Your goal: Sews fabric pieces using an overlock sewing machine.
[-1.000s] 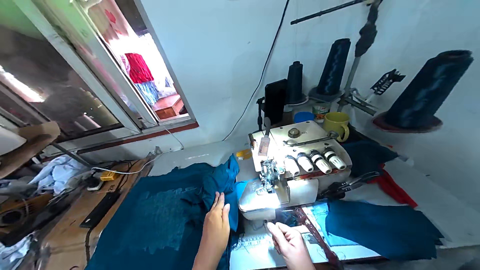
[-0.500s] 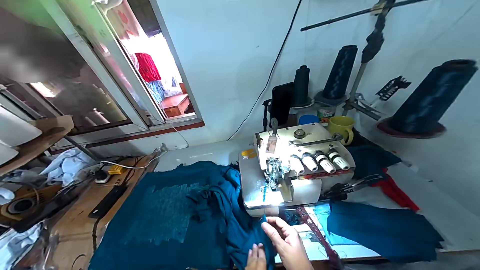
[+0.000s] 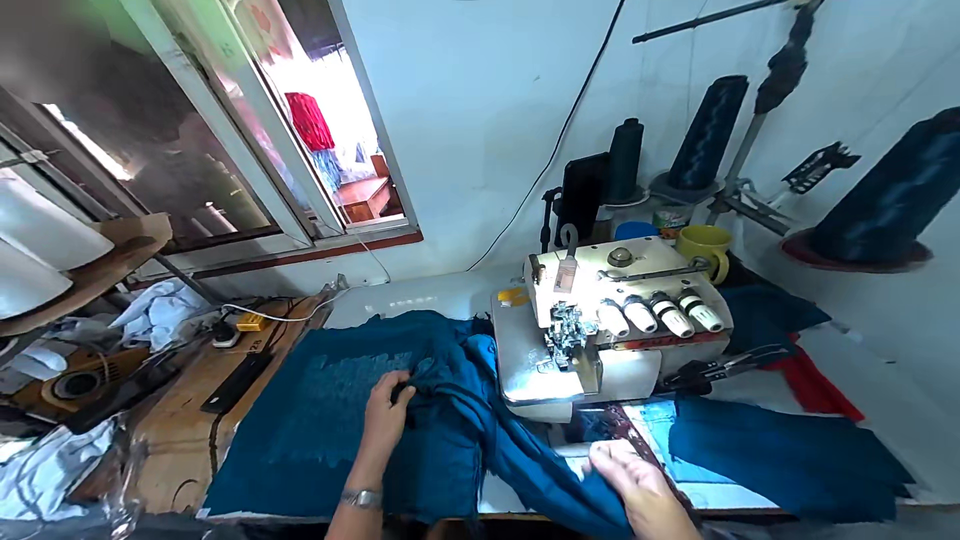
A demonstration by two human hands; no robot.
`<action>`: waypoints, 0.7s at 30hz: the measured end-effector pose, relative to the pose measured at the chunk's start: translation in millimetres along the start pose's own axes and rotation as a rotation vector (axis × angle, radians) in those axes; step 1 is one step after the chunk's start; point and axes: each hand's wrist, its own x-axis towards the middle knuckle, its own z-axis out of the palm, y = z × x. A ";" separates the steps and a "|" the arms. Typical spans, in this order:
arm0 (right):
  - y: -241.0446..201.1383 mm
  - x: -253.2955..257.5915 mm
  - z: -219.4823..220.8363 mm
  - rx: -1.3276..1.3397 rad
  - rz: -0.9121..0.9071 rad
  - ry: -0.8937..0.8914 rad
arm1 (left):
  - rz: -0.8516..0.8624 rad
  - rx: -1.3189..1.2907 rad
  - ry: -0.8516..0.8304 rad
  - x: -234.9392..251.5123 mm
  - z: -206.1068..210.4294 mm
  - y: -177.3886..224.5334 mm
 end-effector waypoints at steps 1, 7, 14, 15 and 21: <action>-13.0 -10.9 -7.9 -0.002 0.015 -0.150 | 0.064 -0.071 -0.033 -1.8 -13.9 -1.6; -40.5 11.0 -52.6 -0.274 -0.205 0.125 | 0.112 -0.302 -0.052 -25.2 -83.3 17.6; 39.7 -1.1 -16.5 -0.897 -0.687 0.225 | 0.174 0.281 -0.029 -42.5 -23.6 -11.0; 49.3 -2.2 -11.9 -0.873 -0.718 0.169 | 0.265 0.276 0.015 -47.0 -20.9 -12.1; 55.6 20.9 1.4 -0.896 -0.752 0.131 | 0.299 0.166 -0.182 -54.6 -27.0 -17.9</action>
